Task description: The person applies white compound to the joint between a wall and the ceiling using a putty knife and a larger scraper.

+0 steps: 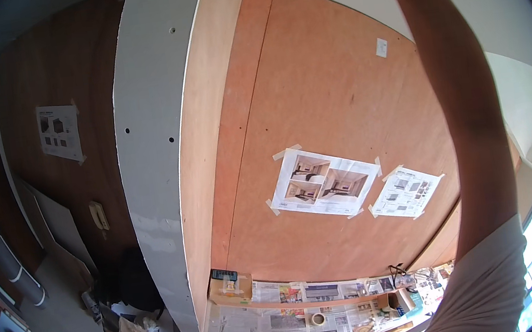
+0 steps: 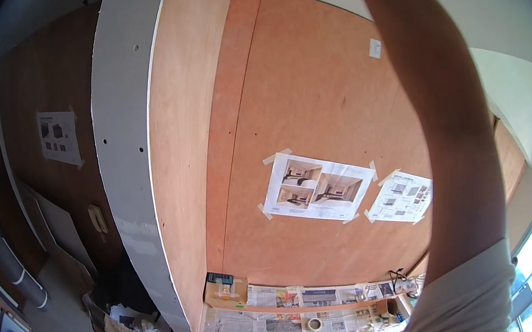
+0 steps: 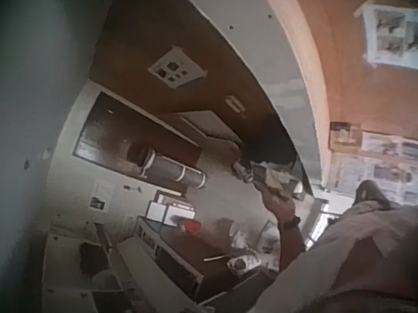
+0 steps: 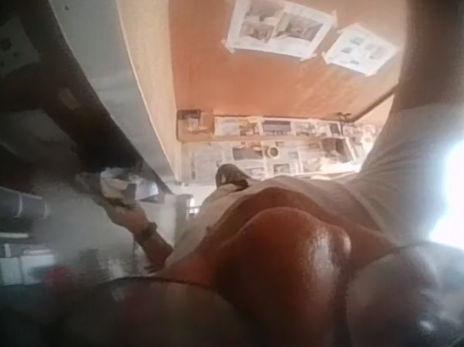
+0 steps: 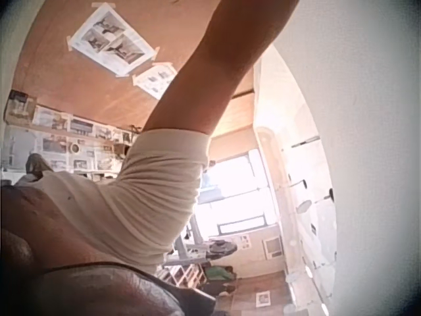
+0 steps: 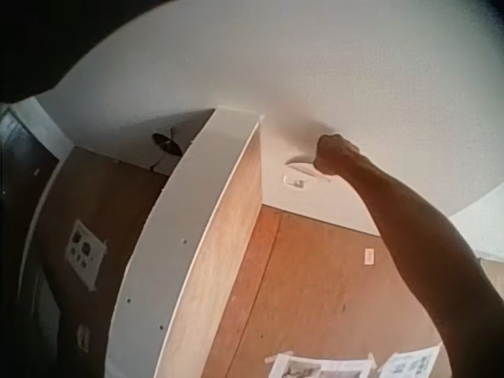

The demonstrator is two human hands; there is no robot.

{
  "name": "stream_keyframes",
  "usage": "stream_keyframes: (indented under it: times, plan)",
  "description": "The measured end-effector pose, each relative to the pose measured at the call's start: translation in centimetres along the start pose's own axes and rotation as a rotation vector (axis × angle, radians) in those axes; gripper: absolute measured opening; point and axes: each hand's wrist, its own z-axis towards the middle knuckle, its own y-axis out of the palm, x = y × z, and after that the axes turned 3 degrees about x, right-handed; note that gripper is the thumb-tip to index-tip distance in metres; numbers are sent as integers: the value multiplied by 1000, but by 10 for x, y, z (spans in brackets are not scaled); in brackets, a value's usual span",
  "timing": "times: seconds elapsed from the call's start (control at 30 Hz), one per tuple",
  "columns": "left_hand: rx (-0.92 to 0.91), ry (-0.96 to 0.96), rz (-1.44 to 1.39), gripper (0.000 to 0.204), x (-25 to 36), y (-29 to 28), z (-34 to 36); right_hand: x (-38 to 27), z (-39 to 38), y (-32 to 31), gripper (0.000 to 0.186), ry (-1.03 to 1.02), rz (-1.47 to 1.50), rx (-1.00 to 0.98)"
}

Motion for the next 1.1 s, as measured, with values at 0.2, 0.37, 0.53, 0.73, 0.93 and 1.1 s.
stream_keyframes:
  times: [0.2, 0.37, 0.53, 0.73, 0.93, 1.1]
  plan:
    - [54, -204, -364, 65, 0, 43, 15, 46, -23, -65, 24, -112, -64, 33]
    - [23, -150, -478, 62, 18, 16, -8, 25, 1, 11, 26, -149, -74, 18]
    - [352, -264, -87, 54, 74, 5, -23, 15, -4, 134, 26, -174, -74, 15]
    - [250, 135, 735, 55, 46, -63, -37, -9, -32, 69, 26, -150, 59, 100]
    - [181, 176, 683, 55, 42, -28, -2, 11, 6, 152, 29, -161, -21, 29]
    - [182, 166, 685, 55, 38, -19, 6, 14, -41, 83, 26, -169, 36, 88]
